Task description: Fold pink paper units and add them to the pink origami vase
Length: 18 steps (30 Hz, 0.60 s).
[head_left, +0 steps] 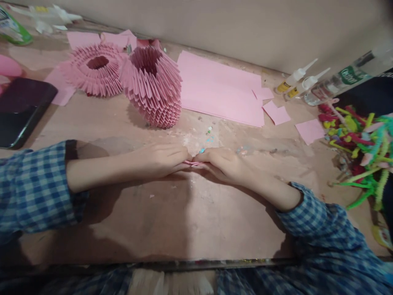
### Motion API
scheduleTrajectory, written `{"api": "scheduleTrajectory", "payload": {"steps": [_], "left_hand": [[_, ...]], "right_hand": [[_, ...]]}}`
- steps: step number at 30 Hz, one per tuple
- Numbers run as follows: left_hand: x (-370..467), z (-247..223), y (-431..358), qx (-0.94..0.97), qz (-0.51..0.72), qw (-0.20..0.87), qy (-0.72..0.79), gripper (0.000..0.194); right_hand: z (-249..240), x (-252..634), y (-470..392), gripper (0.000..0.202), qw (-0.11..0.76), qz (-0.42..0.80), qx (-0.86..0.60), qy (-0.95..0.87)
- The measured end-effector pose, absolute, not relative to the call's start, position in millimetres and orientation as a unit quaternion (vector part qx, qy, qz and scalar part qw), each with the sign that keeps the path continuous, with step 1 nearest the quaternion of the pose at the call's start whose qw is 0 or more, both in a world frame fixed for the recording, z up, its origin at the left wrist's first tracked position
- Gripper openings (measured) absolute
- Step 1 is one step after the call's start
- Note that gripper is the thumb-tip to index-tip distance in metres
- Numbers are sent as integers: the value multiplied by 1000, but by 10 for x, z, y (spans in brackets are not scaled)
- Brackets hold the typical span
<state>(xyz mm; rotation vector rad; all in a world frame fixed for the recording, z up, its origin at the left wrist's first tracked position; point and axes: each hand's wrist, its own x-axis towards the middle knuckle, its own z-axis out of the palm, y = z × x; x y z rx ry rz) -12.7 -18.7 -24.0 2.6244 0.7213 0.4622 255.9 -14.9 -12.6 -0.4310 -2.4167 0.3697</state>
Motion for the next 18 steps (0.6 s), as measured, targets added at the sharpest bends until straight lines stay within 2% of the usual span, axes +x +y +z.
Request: {"api": "scheduleTrajectory", "payload": {"steps": [5,8,14,18], "left_hand": [[-132,-133,-193,949,170,138,228,58],[-128,-113,-192,950,155,137,235,64],[-119,-104,-201,955,177,93,217,66],[-113,-113,-210,952,155,116,235,66]], "right_hand": [[-191,2539,-159,19,334,127,-156,-921],[-210,2539,-176,18,331,130,-166,-920],[-147,2541,-208,35,299,128,-213,-921],[-130,2534,-205,39,312,118,-212,-918]]}}
